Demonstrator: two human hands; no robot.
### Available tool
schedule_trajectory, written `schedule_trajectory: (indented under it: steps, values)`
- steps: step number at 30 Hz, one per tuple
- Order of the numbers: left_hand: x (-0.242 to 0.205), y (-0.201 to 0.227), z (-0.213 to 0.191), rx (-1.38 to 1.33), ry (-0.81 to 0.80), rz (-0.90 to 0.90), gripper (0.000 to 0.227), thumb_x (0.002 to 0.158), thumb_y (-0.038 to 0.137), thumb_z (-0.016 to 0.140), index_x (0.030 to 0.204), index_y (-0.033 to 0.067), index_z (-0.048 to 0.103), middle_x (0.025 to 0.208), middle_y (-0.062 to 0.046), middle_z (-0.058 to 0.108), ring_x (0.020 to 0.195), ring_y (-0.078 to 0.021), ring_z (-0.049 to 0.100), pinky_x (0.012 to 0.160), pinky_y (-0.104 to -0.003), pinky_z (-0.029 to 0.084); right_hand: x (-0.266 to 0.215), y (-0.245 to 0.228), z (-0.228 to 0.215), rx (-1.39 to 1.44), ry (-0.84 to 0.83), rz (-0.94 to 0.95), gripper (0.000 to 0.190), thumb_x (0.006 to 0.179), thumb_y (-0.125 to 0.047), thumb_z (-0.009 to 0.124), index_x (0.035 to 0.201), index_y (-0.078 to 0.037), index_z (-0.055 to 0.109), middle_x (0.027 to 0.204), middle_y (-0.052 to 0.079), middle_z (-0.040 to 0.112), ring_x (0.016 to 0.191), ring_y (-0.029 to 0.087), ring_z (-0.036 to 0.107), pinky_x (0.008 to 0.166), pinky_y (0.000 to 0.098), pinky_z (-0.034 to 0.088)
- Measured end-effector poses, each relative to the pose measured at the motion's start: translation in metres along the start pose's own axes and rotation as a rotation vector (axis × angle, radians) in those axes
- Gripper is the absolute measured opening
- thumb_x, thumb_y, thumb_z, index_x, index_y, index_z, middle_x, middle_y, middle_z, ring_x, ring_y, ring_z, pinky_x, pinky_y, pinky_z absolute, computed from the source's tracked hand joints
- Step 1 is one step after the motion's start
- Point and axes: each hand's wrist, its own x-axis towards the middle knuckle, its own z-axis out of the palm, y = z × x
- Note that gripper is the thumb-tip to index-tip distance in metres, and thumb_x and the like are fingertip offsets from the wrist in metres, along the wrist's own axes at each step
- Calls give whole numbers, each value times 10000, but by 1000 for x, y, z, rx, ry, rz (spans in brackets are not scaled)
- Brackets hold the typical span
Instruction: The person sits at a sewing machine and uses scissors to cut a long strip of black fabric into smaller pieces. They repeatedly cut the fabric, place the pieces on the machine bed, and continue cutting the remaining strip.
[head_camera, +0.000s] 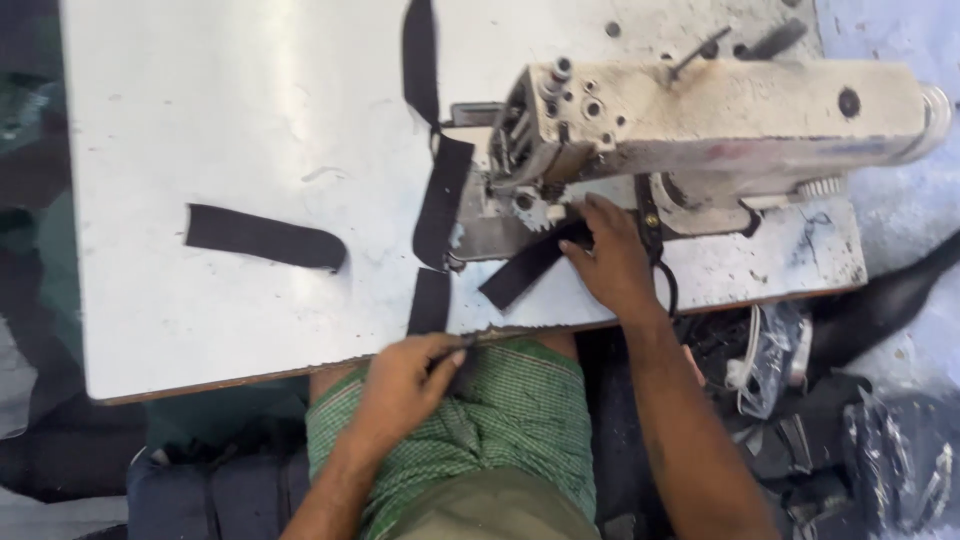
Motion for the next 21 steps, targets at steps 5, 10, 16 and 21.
schedule_trajectory:
  steps: [5, 10, 16, 21]
  values:
    - [-28, -1, 4, 17, 43, 272, 188, 857, 139, 720, 1032, 85, 765, 934, -134, 766, 863, -338, 717, 766, -442, 545, -3, -11, -26, 78, -169, 93, 267, 871, -201, 767, 1090, -50, 749, 1089, 151, 738, 1028, 346, 683, 891, 413, 519]
    - [-40, -12, 12, 135, -61, 340, 249, 812, 83, 709, 1055, 41, 738, 967, -146, 746, 938, -351, 701, 849, -482, 526, -18, -47, -87, 185, -390, 383, 253, 923, -198, 727, 1129, -58, 770, 944, 117, 798, 813, 167, 745, 773, 302, 559]
    - [-23, -17, -20, -518, -49, -115, 297, 880, 216, 758, 1121, 49, 713, 1043, -90, 782, 953, -191, 747, 841, -351, 603, -10, -85, -43, 742, -429, 414, 264, 901, -109, 693, 1133, 1, 754, 982, 93, 789, 885, 148, 721, 795, 285, 572]
    - [18, -55, -85, -992, 606, -336, 305, 880, 157, 798, 1105, -28, 706, 951, -86, 722, 783, -172, 638, 703, -346, 565, 41, -176, 41, 1065, -623, 278, 276, 988, -160, 648, 1181, 37, 652, 929, 76, 701, 806, 132, 672, 673, 281, 561]
